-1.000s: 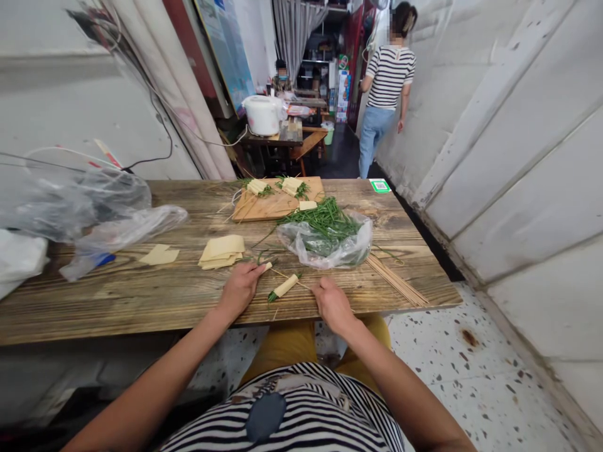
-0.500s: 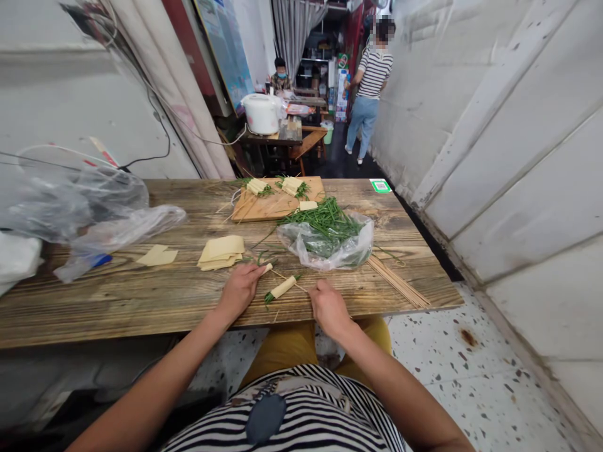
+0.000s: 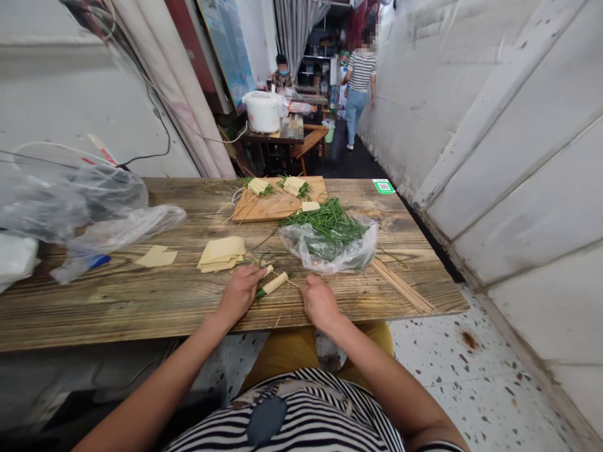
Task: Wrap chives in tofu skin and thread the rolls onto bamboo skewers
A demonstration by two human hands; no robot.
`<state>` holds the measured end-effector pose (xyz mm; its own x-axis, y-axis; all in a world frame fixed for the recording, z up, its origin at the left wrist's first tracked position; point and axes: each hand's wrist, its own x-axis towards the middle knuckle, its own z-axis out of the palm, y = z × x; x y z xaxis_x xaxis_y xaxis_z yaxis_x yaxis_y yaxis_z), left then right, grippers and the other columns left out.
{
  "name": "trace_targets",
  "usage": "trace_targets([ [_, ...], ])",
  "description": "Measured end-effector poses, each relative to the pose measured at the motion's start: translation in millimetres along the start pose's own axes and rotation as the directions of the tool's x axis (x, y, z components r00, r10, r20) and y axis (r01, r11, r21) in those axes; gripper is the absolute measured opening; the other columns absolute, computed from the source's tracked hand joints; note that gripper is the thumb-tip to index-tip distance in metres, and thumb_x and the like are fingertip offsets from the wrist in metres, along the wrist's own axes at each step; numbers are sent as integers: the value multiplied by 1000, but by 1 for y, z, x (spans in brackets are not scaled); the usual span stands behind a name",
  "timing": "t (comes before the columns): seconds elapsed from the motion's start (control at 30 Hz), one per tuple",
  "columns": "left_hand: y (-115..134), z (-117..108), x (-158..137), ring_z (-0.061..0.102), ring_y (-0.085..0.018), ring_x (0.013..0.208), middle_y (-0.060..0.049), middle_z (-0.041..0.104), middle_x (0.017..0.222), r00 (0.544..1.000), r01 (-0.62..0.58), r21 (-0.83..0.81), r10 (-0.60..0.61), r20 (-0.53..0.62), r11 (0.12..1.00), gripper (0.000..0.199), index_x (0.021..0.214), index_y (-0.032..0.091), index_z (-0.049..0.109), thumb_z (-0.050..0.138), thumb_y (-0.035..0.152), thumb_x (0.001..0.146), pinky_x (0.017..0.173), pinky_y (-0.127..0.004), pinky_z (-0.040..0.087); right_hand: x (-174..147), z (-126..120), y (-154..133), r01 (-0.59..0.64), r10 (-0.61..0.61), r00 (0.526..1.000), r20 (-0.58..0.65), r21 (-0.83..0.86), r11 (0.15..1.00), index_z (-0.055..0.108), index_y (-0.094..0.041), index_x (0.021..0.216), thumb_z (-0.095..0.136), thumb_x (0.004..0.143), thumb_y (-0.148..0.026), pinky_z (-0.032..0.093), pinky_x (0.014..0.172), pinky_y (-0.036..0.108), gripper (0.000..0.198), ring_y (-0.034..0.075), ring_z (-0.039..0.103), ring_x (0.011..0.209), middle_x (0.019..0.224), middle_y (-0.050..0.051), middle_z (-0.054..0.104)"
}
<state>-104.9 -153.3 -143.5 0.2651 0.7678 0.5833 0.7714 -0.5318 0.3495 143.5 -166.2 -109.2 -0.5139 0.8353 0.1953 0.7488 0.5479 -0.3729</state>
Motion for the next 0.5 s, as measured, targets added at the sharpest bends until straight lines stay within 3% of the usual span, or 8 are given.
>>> trace_targets([
  [0.3,-3,-9,5,64,-18,84,-8,72,94,999,-9,-119,15,49,993,29,107,21,71,45,20,95,76,-33,52,38,20,-9,42,-43,999,-11,-77,996,61,-16,69,44,90,-6,31,61,25,29,14,44,68,74,1,54],
  [0.5,12,-6,3,67,-21,103,-10,72,112,990,133,-167,-123,71,977,33,119,19,66,46,29,96,90,-39,55,30,14,5,-12,6,998,-62,-90,996,66,-16,76,42,93,-9,34,62,25,30,15,50,71,77,4,59],
])
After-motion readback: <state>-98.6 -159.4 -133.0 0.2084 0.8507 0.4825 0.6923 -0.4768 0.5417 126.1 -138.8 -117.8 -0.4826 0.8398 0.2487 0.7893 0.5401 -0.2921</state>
